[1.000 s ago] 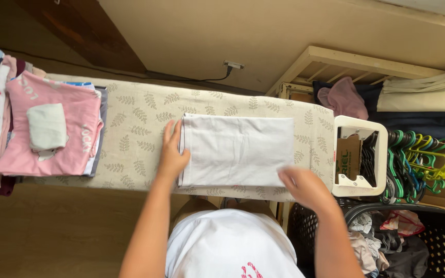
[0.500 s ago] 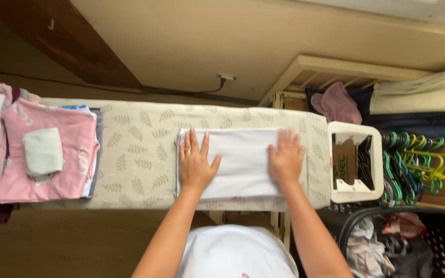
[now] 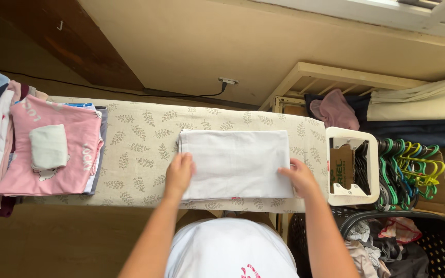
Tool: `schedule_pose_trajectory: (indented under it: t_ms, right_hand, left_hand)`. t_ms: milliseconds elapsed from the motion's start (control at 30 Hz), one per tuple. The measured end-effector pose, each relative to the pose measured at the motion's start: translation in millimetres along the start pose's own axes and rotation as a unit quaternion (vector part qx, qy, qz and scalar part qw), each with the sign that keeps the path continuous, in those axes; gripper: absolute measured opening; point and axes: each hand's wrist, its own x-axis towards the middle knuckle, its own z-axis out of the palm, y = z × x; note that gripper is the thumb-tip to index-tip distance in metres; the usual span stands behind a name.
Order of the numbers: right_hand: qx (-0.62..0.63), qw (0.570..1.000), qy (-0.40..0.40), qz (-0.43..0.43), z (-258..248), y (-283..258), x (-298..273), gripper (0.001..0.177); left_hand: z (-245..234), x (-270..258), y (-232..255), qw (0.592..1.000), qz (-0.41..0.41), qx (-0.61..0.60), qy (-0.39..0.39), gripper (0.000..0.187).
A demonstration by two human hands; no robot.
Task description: The person folds multiple shirts one by one on an ironing board. They smooth each shirt, fold the sides and bottom, then place the folded shirt onto a growing stack. The shirts include a striped shirt, a white graphic tee, a patterned tee, and a plain white tee.
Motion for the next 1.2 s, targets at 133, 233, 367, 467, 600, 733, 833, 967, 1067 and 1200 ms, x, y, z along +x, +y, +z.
schedule_pose_trajectory:
  t_ms: [133, 233, 367, 467, 600, 733, 833, 967, 1067, 1200]
  right_hand:
    - [0.21, 0.927, -0.275, -0.145, -10.0, -80.0, -28.3, 0.047]
    - [0.081, 0.879, -0.358, -0.302, -1.1, -130.5, -83.1, 0.044]
    - [-0.33, 0.827, -0.284, -0.355, 33.4, -144.4, -166.4, 0.053]
    - [-0.358, 0.745, -0.27, -0.493, 68.9, -117.5, -189.6, 0.051]
    - [-0.445, 0.725, -0.235, -0.471, 120.5, -61.8, -161.4, 0.036]
    - [-0.488, 0.735, -0.299, -0.364, 144.8, -9.6, -133.1, 0.031]
    - [-0.369, 0.868, -0.263, -0.202, 143.8, 7.7, -110.4, 0.024]
    - [-0.217, 0.915, 0.162, -0.3, 145.5, 14.0, -51.1, 0.043]
    - [-0.163, 0.907, 0.191, -0.339, 155.1, 20.0, -1.3, 0.06]
    - [-0.172, 0.928, 0.172, -0.281, 163.3, 21.9, 37.0, 0.067]
  left_hand:
    - [-20.7, 3.1, 27.5, 0.904, -0.255, -0.18, -0.292, 0.112]
    - [-15.9, 17.6, 59.9, 0.86, -0.209, -0.273, -0.378, 0.121]
    - [-18.6, 53.5, 95.9, 0.801, -0.038, -0.42, -0.426, 0.111]
    - [-21.5, 88.7, 105.1, 0.72, 0.099, -0.523, -0.446, 0.102]
    - [-34.4, 139.7, 87.6, 0.767, 0.031, -0.499, -0.401, 0.081]
    - [-43.0, 179.6, 55.2, 0.833, 0.025, -0.457, -0.311, 0.068]
    - [-39.0, 186.1, 25.4, 0.903, 0.039, -0.408, -0.132, 0.056]
    - [-14.1, 142.5, -28.4, 0.975, 0.206, -0.041, 0.075, 0.049]
    - [-7.6, 85.1, -52.3, 0.949, 0.284, 0.062, 0.12, 0.058]
    - [-25.0, 32.0, -40.0, 0.993, 0.116, 0.002, -0.008, 0.081]
